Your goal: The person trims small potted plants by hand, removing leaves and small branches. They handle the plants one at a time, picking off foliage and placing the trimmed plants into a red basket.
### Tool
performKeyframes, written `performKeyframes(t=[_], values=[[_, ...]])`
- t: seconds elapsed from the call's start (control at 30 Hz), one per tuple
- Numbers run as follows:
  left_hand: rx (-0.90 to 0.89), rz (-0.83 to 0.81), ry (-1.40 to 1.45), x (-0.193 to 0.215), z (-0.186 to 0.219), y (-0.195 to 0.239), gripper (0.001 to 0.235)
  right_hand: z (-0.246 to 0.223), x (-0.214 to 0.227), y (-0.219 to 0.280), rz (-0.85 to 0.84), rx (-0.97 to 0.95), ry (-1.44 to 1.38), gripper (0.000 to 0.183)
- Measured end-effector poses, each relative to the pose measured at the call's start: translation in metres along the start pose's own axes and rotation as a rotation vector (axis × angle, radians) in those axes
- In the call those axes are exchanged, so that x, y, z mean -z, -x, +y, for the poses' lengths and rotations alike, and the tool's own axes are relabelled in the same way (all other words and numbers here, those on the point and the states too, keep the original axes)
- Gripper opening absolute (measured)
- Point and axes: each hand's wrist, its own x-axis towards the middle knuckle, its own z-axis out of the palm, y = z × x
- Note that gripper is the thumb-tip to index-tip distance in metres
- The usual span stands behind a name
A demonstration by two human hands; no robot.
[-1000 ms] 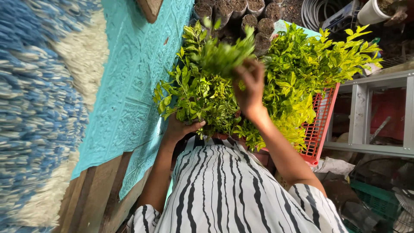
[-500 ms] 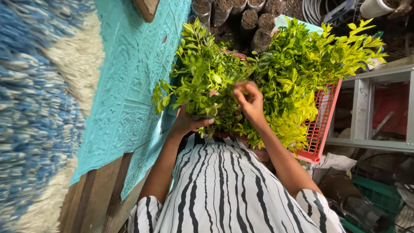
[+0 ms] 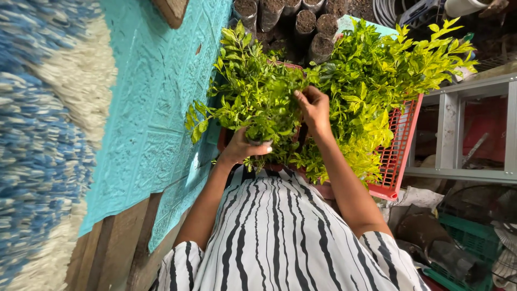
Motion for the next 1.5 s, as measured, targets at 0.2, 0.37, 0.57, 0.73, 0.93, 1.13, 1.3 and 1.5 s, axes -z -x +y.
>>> performKeyframes(t=[0.2,0.37,0.57,0.73,0.93,1.13,1.3,1.5], values=[[0.003,0.104,-0.051,0.002,-0.004,0.005,0.039,-0.102,0.011,0.021,-0.125,0.13,-0.049,0.008],[-0.017,0.116,0.0,-0.008,0.019,0.017,0.053,-0.093,0.022,0.01,-0.172,0.134,-0.093,0.014],[-0.111,0.087,0.125,-0.014,0.053,0.03,0.078,-0.108,0.024,0.009,-0.13,0.16,-0.18,0.014],[-0.157,0.038,0.164,-0.022,0.081,0.031,0.076,-0.105,0.024,0.006,-0.103,0.128,-0.311,0.017],[-0.185,-0.09,0.14,-0.032,0.093,0.021,0.084,-0.11,0.018,0.014,-0.135,0.044,-0.441,0.018],[-0.157,-0.17,0.222,-0.033,0.087,0.009,0.095,-0.121,0.006,0.024,-0.167,0.067,-0.501,0.015],[-0.141,-0.155,0.184,-0.027,0.1,0.011,0.096,-0.126,0.005,0.031,-0.242,0.078,-0.463,0.016],[-0.144,-0.224,0.144,-0.007,0.069,0.01,0.092,-0.118,-0.004,0.023,-0.352,0.023,-0.416,0.014]])
